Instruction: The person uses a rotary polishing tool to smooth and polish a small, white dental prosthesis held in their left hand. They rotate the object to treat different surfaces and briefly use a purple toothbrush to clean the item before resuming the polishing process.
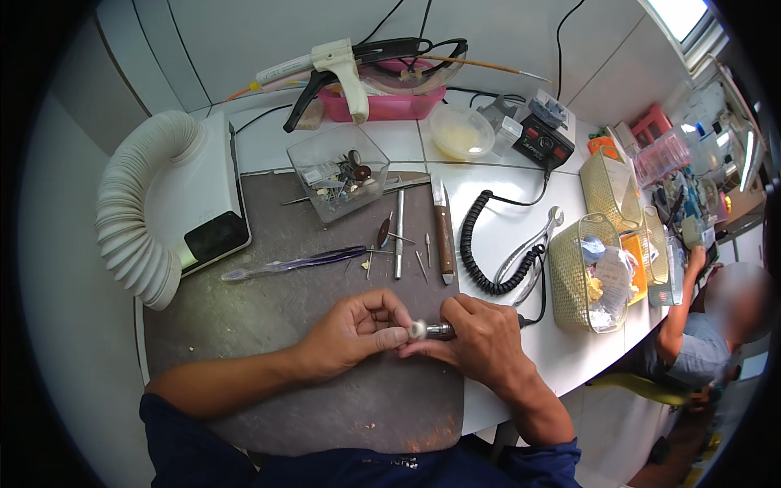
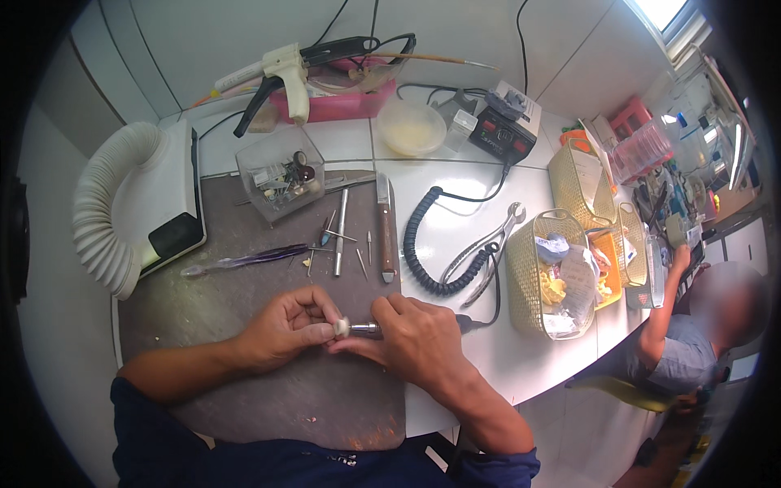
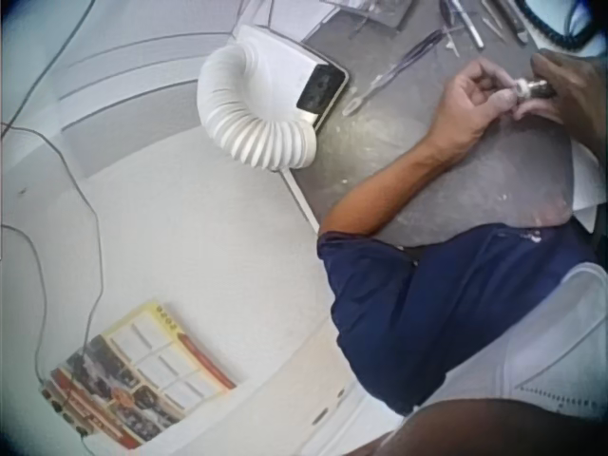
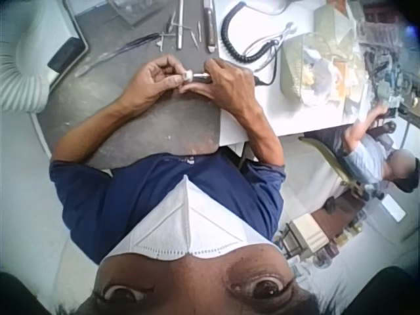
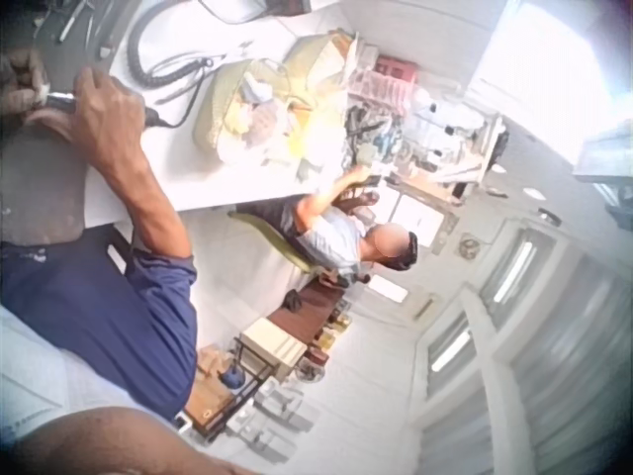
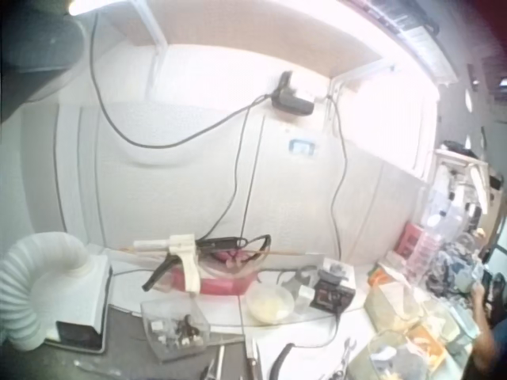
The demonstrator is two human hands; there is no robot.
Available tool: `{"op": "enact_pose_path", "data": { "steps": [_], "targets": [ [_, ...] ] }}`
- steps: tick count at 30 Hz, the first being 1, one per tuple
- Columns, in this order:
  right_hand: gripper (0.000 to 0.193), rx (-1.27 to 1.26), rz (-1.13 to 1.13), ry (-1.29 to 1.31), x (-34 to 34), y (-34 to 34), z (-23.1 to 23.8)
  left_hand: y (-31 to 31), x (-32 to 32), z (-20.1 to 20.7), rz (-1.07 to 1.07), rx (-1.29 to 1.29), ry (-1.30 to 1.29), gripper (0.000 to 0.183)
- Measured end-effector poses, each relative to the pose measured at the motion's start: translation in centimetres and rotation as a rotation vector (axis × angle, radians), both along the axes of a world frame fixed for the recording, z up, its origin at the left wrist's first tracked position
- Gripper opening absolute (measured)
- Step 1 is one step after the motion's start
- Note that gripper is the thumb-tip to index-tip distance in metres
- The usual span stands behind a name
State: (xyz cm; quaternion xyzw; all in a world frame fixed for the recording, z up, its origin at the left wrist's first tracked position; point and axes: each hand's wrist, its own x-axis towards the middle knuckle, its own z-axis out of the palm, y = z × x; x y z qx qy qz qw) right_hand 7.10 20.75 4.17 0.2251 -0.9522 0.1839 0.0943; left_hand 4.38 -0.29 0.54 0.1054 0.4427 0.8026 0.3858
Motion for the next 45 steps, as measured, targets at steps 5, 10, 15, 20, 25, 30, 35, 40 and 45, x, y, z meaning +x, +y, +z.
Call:
{"op": "enact_pose_path", "data": {
  "steps": [5,10,15,20,25,30,35,40,45],
  "targets": [
    [0.056,-0.001,0.016,0.007,0.2,-0.1,-0.3,0.1,-0.1,0.5,-0.014,-0.001,0.013,0.012],
    [0.056,0.019,0.006,0.007,0.2,-0.1,-0.1,0.0,0.2,0.2,-0.005,0.013,0.014,0.012],
    [0.057,-0.009,0.005,0.017,0.3,-0.1,-0.4,0.0,0.1,-0.1,-0.004,0.01,0.048,0.012],
    [0.057,0.028,-0.005,0.024,0.3,-0.3,-0.3,0.0,-0.2,0.0,-0.052,0.039,0.014,0.012],
    [0.058,0.034,-0.037,0.045,0.1,-0.1,-0.3,0.3,-0.6,-0.3,-0.041,0.04,-0.032,0.013],
    [0.059,0.053,-0.021,0.043,0.0,-0.4,-0.4,0.1,-0.7,-0.8,-0.071,0.088,-0.085,0.013],
    [0.06,0.046,-0.029,0.055,-0.2,0.0,-0.8,0.1,-0.8,-0.2,-0.063,0.08,-0.102,0.013],
    [0.058,0.04,-0.002,0.053,-0.2,-0.3,-0.7,-0.2,-0.9,-0.2,-0.093,0.081,-0.06,0.015],
    [0.057,0.018,0.012,0.037,-0.3,-0.3,-0.7,-0.1,-0.9,0.0,-0.091,0.069,-0.07,0.012]
  ]
}}
